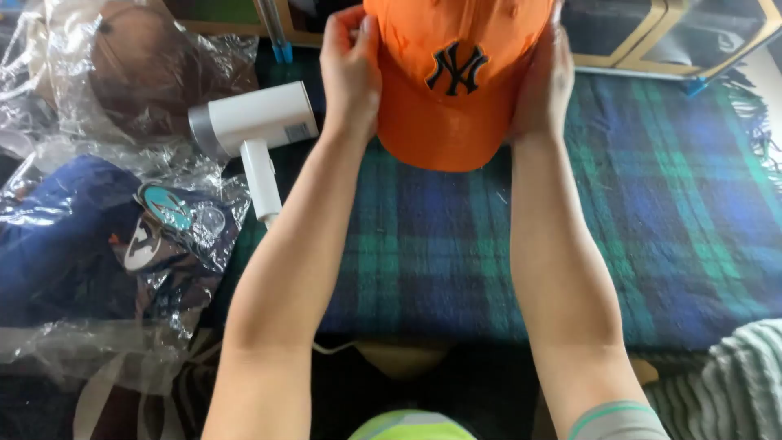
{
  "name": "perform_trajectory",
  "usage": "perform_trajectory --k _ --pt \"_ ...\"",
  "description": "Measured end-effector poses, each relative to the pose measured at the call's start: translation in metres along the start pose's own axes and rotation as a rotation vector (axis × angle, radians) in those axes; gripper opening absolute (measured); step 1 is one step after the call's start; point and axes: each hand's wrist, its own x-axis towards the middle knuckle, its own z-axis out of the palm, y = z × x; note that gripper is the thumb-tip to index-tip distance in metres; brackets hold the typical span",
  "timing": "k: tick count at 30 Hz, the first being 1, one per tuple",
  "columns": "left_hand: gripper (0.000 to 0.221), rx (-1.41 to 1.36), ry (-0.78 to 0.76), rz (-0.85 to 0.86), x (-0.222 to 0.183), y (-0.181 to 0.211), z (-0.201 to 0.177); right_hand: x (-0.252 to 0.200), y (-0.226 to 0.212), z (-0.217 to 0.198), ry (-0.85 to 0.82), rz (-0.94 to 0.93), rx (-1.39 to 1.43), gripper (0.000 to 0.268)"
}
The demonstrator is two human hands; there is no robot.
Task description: Cleaning and brushing an orange baseball cap using a wooden brush and a hair dryer
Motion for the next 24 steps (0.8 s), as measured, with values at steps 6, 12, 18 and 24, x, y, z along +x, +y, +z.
perform_trajectory --k 6,12,18,24 --pt "0.025 0.118 -0.022 -0.171 -0.136 0.073 -0.034 -0.089 -0.031 -0.023 -0.422 0.134 0.573 0.050" --pt "0.029 0.050 -0.294 -0.433 -0.226 0.029 -0.077 -0.186 -0.085 0.029 0.193 -0.162 -0.223 0.011" --pt "0.073 -0.154 -0.415 -0.219 -0.277 0.108 -0.105 -0.152 -0.048 -0.017 -0.277 -0.880 -1.087 0.033" --pt "0.023 -0.207 -0.039 -0.313 -0.265 0.075 -0.102 -0.169 -0.041 0.041 -0.557 -0.067 -0.448 0.057"
